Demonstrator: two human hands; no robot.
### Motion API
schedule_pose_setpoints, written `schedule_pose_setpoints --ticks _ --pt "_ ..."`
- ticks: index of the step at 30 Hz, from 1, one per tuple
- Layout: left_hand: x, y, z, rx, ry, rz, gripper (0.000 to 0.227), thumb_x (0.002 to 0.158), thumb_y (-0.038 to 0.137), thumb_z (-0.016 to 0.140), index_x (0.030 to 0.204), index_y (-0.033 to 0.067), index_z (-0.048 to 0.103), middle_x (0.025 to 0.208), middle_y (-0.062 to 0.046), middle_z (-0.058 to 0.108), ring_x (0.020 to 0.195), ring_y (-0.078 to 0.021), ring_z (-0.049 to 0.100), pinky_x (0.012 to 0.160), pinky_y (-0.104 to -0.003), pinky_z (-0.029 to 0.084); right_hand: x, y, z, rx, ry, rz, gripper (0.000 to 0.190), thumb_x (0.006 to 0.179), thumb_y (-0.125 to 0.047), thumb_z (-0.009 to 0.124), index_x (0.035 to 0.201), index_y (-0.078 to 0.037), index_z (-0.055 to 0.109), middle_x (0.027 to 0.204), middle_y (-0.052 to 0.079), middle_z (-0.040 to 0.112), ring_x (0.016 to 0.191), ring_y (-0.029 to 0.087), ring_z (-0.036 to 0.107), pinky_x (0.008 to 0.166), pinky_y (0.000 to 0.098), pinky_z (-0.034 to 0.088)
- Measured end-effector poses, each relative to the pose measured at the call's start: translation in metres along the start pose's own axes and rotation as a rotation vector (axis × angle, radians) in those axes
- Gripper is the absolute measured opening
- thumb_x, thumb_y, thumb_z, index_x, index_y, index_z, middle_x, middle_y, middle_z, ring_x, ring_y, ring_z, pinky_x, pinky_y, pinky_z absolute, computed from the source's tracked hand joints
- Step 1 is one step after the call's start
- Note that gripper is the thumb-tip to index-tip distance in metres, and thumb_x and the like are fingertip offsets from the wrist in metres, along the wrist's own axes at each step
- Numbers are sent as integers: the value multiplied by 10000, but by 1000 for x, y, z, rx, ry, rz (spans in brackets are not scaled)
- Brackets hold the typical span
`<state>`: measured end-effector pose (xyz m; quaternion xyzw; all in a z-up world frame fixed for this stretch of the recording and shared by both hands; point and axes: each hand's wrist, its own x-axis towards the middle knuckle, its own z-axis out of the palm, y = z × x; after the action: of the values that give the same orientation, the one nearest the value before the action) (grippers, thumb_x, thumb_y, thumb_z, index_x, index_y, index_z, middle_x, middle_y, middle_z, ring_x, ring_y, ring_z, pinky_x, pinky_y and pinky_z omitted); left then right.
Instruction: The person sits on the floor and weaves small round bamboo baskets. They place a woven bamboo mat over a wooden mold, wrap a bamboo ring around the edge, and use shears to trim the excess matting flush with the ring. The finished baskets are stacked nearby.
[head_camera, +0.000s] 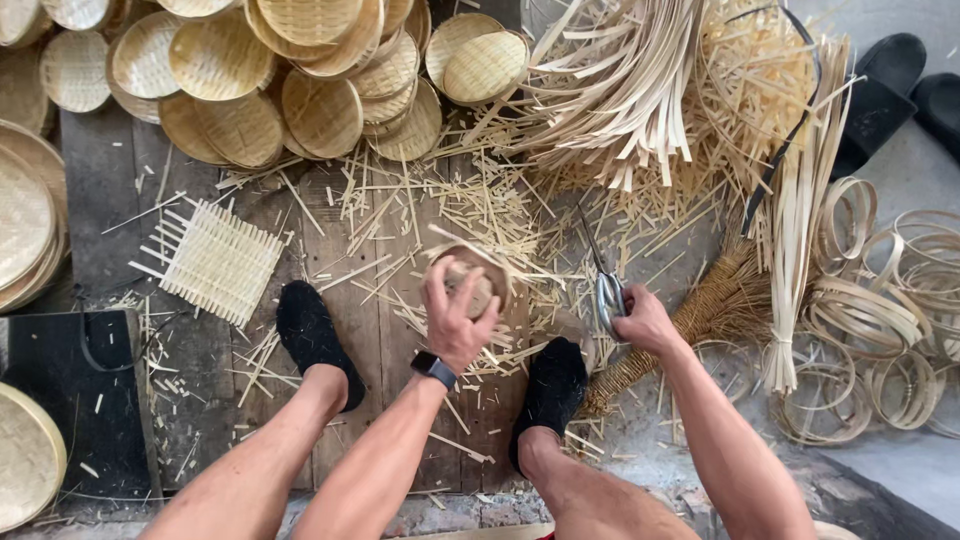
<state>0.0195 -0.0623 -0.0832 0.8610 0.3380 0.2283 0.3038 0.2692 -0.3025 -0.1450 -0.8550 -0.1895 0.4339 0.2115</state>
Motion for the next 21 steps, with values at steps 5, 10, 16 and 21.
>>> schedule_pose_setpoints --ticks 5,10,16,21 --pt "3 6 8 70 -110 213 491 760 227 849 1215 151 681 1447 -145 432 1337 -385 417 1161 -525 381 -62 -56 0 126 -12 103 389 753 -275 857 966 -26 646 783 100 707 671 194 663 626 352 560" --pt "8 5 4 55 -198 165 434 756 245 843 1158 150 711 1410 -159 448 1319 -414 410 1140 -548 372 -116 -120 24 544 89 58 295 793 -283 848 892 -58 685 685 43 664 531 100 618 451 266 507" --pt "5 -5 9 75 -252 148 480 725 244 862 1175 148 726 1418 -158 439 1324 -397 414 1133 -541 386 -102 -140 47 497 -260 328 431 836 -371 858 828 25 689 605 67 581 443 133 542 398 278 446" --pt "15 -10 1 90 -389 298 567 678 221 898 1191 213 656 1455 -150 440 1363 -378 415 1157 -531 387 -99 -123 23 141 -141 69 425 804 -455 806 869 -48 702 616 56 646 568 196 613 537 379 505"
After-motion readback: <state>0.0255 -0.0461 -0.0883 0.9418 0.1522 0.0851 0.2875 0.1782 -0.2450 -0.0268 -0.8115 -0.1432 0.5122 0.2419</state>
